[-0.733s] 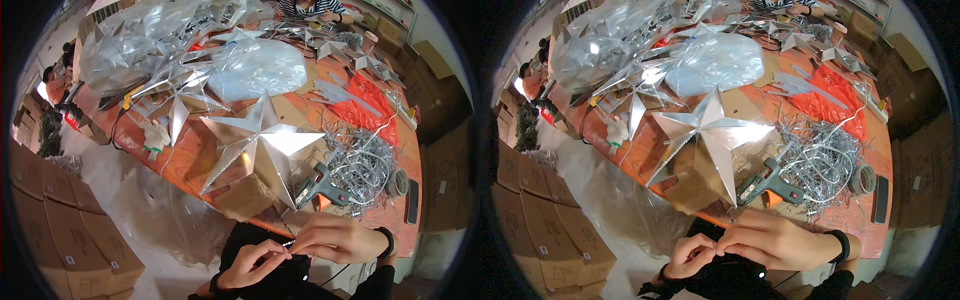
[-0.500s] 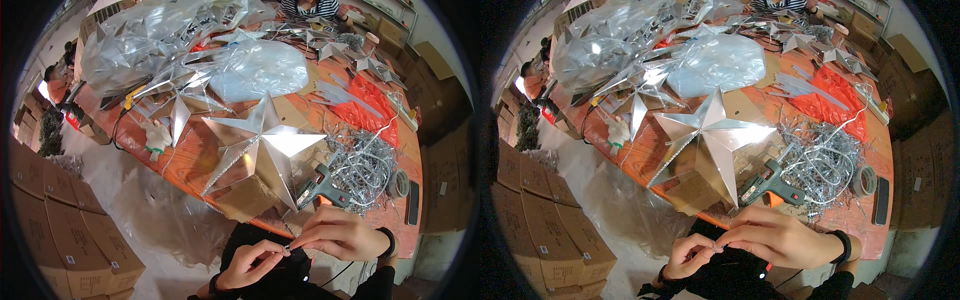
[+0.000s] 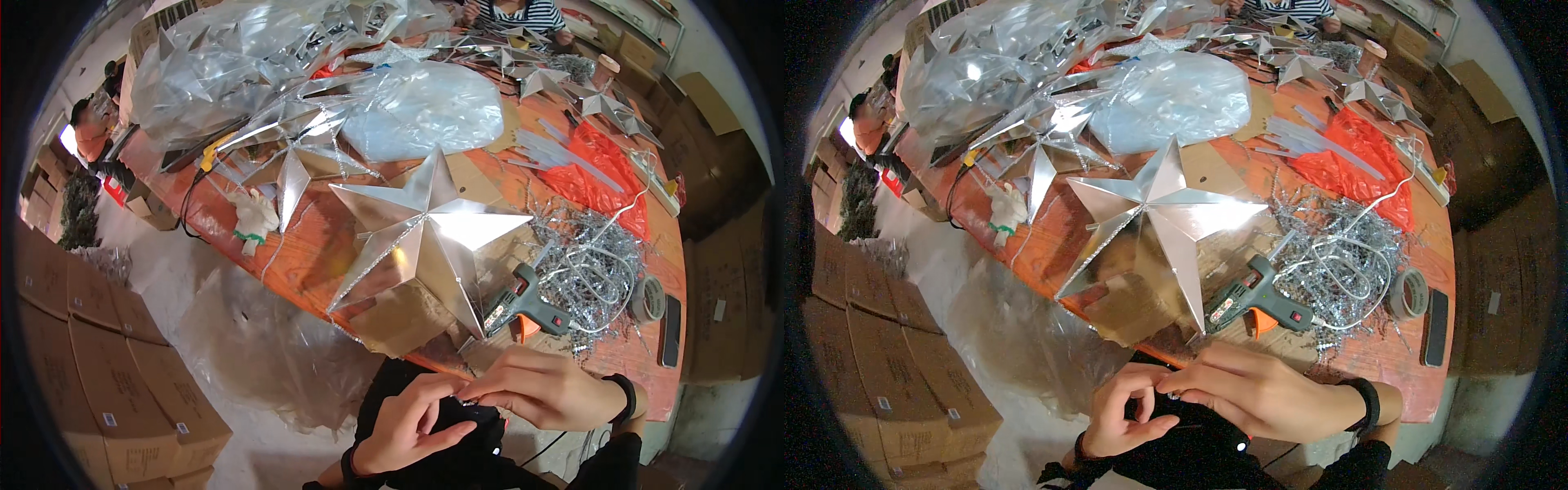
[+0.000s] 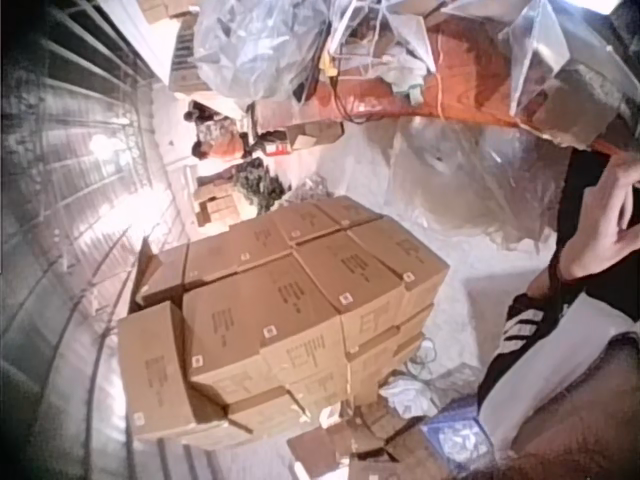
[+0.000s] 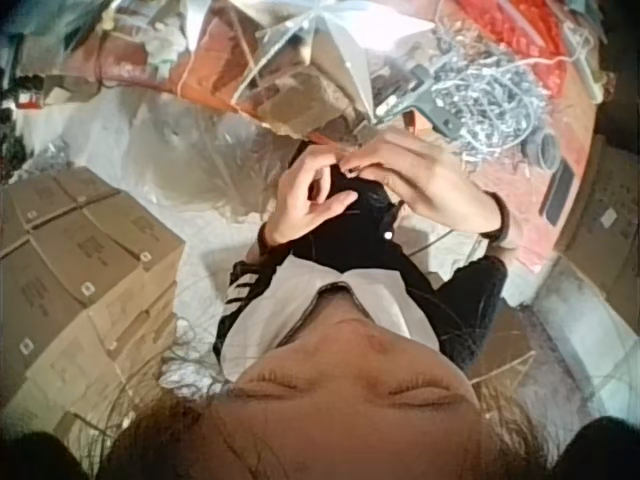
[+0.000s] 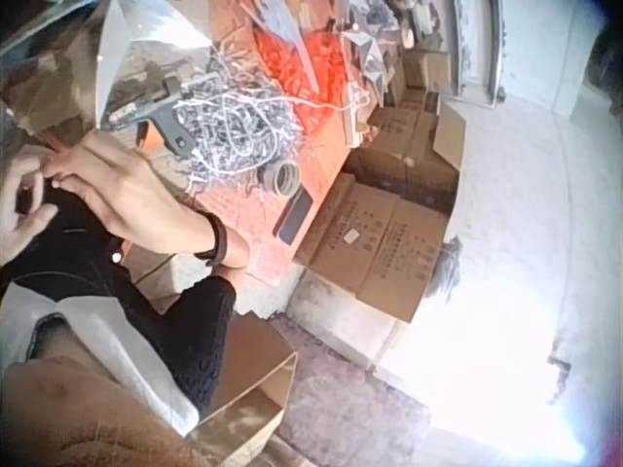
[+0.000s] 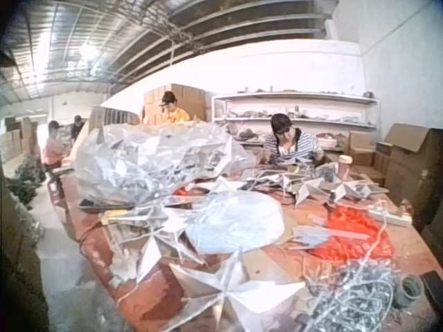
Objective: Assembling and decorating large silver star holiday decorations using a glue gun and silver trim.
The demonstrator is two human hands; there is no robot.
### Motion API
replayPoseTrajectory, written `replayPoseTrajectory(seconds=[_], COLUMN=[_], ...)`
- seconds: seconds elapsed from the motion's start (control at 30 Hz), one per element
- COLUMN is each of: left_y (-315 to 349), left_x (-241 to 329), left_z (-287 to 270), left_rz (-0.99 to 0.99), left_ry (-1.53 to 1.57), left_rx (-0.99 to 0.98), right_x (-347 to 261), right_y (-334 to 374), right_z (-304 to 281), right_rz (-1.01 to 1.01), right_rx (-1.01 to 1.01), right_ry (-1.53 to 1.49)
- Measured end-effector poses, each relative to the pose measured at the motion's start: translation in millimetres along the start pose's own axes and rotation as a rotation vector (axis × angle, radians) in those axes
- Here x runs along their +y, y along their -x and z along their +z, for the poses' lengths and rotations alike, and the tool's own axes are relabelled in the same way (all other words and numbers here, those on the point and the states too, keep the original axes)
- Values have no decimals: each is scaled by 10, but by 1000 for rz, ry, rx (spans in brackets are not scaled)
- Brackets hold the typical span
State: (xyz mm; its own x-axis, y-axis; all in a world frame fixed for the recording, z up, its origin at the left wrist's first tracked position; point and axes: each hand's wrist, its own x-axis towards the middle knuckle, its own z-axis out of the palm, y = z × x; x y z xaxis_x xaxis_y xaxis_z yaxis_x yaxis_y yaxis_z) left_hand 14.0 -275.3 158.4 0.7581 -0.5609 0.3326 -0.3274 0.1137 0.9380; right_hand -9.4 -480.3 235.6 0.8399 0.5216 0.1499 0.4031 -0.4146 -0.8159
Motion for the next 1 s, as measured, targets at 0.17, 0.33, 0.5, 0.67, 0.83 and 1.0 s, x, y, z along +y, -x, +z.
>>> replayPoseTrajectory(seconds=[0.17,0.33,0.5,0.67,0.83,1.0], left_y=[21,39,31,51,34,31], left_x=[-64,-23,-9,-22,-13,-18], left_z=[54,22,4,1,-7,9], left_rz=[38,-2,-30,-56,-31,-21], left_ry=[-34,-81,-62,3,-25,-35], left_rx=[31,78,98,126,107,94], right_x=[31,27,77,63,53,61], right_y=[2,0,-5,-31,-14,1], right_z=[144,143,143,125,126,142], right_rz=[13,26,-18,-8,60,55], right_rx=[136,153,148,131,116,116], right_ry=[-50,-43,-19,-50,-125,-142])
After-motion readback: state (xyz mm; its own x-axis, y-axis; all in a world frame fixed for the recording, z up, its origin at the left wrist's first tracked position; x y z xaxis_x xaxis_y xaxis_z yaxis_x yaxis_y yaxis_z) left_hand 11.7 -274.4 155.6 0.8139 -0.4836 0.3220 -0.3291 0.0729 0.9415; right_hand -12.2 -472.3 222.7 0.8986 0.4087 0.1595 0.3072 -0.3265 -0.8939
